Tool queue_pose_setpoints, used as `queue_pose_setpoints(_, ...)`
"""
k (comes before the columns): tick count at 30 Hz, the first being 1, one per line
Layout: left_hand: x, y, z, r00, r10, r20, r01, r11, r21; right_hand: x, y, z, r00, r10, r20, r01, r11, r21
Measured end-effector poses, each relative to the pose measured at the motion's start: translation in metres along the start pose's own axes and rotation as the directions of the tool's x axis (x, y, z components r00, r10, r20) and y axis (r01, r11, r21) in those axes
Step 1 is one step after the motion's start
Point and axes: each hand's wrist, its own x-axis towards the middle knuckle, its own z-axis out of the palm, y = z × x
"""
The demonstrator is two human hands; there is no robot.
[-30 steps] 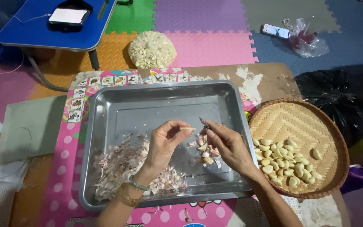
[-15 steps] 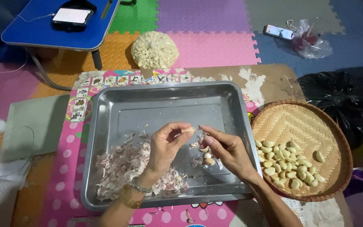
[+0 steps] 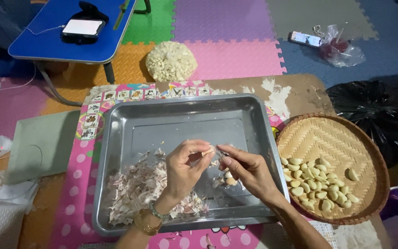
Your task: Peeling individual garlic cloves by hand and placing them into a woven basket.
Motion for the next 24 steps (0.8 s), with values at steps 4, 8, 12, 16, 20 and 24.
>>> queue_pose_setpoints(4, -0.002, -0.004, 0.001, 0.991, 0.131, -0.011, -0.129, 0.985, 0.115, -0.002, 0.003, 0.004, 1.0, 0.013, -0.029, -0.011, 0.997, 0.081)
queue_pose_setpoints(8, -0.002, -0.009, 0.0, 0.952, 0.305, 0.007, -0.296, 0.918, 0.263, -0.003, 0.004, 0.004, 0.999, 0.018, -0.045, -0.011, 0.989, 0.15)
queue_pose_setpoints(12, 0.002, -0.003, 0.002, 0.93, 0.366, 0.02, -0.353, 0.88, 0.317, -0.004, 0.002, 0.004, 0.997, 0.009, -0.076, 0.004, 0.986, 0.169)
queue_pose_setpoints(16, 0.007, 0.012, 0.004, 0.943, 0.333, 0.018, -0.325, 0.904, 0.276, -0.004, 0.002, 0.004, 0.995, -0.006, -0.104, 0.025, 0.982, 0.186)
queue_pose_setpoints(20, 0.009, 0.016, 0.006, 0.952, 0.306, 0.024, -0.301, 0.916, 0.265, -0.004, 0.0, 0.004, 0.993, -0.003, -0.116, 0.024, 0.983, 0.18)
queue_pose_setpoints(24, 0.008, 0.013, 0.008, 0.965, 0.261, 0.006, -0.255, 0.939, 0.232, -0.003, 0.001, 0.004, 0.994, -0.021, -0.11, 0.036, 0.99, 0.135)
